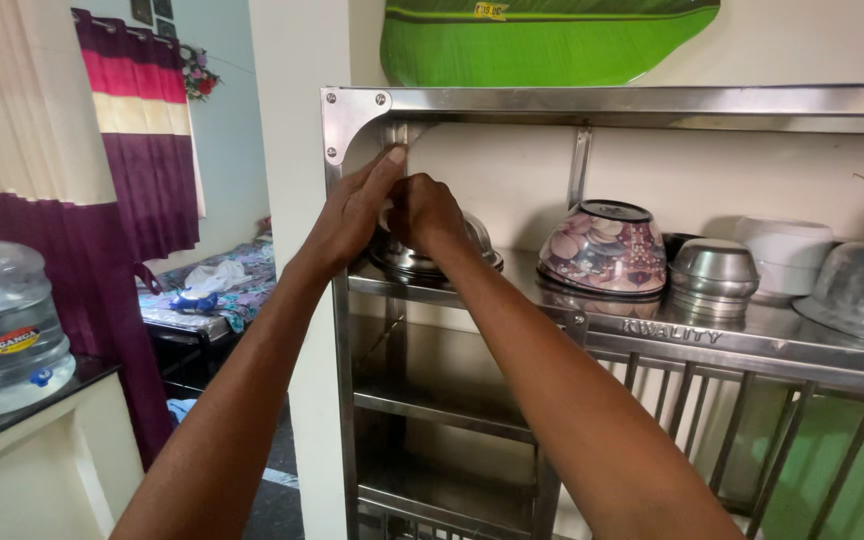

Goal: The person takes various kitchen items from a pink basin and places them on a metal dish rack. Items handled include metal bowls, plastic cups, a glass, and a decorative tray, which are arranged on the rack's shelves.

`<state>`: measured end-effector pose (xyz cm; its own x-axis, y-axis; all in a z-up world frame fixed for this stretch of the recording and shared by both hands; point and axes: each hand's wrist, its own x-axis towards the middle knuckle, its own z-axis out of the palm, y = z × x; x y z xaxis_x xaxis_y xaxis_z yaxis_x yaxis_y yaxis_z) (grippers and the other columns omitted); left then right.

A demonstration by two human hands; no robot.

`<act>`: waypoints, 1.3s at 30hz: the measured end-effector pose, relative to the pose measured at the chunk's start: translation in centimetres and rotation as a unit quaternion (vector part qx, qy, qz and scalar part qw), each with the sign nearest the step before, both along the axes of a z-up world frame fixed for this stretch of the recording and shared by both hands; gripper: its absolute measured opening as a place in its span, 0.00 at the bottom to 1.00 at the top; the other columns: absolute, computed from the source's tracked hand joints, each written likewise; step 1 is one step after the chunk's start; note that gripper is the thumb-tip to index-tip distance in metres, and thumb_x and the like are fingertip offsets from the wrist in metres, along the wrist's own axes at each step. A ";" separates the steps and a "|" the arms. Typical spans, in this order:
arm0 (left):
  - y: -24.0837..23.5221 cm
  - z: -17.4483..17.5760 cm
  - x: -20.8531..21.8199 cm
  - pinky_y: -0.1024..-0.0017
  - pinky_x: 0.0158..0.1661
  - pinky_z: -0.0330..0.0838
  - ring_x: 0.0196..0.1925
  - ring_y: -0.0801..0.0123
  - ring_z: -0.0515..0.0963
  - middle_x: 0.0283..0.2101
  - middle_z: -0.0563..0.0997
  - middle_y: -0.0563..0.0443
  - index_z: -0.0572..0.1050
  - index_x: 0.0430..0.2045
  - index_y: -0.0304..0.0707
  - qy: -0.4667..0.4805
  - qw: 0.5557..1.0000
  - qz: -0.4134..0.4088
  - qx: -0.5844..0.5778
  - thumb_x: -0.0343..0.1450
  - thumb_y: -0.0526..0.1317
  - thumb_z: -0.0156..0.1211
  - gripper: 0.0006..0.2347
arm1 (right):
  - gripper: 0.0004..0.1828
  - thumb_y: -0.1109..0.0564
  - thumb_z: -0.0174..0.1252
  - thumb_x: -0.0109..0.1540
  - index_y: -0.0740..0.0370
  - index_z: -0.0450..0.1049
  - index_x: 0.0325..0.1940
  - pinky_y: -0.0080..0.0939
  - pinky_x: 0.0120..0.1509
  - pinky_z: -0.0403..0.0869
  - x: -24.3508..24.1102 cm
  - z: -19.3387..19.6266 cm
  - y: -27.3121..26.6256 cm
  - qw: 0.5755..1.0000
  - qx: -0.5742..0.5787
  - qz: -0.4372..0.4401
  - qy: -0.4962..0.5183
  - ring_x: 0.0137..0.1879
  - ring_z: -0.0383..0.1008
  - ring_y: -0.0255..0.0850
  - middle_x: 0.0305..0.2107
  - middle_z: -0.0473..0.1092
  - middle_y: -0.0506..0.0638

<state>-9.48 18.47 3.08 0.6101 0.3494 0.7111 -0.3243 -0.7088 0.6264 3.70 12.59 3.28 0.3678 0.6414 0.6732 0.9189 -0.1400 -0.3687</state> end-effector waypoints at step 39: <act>5.5 -1.6 9.0 0.55 0.52 0.71 0.45 0.41 0.82 0.39 0.83 0.26 0.81 0.35 0.22 0.077 0.987 0.130 0.056 0.75 0.57 0.45 0.28 | 0.56 0.26 0.67 0.40 0.50 0.69 0.68 0.71 0.70 0.62 2.3 -1.2 -3.3 0.977 -0.167 -0.135 0.005 0.74 0.59 0.56 0.65 0.67 0.52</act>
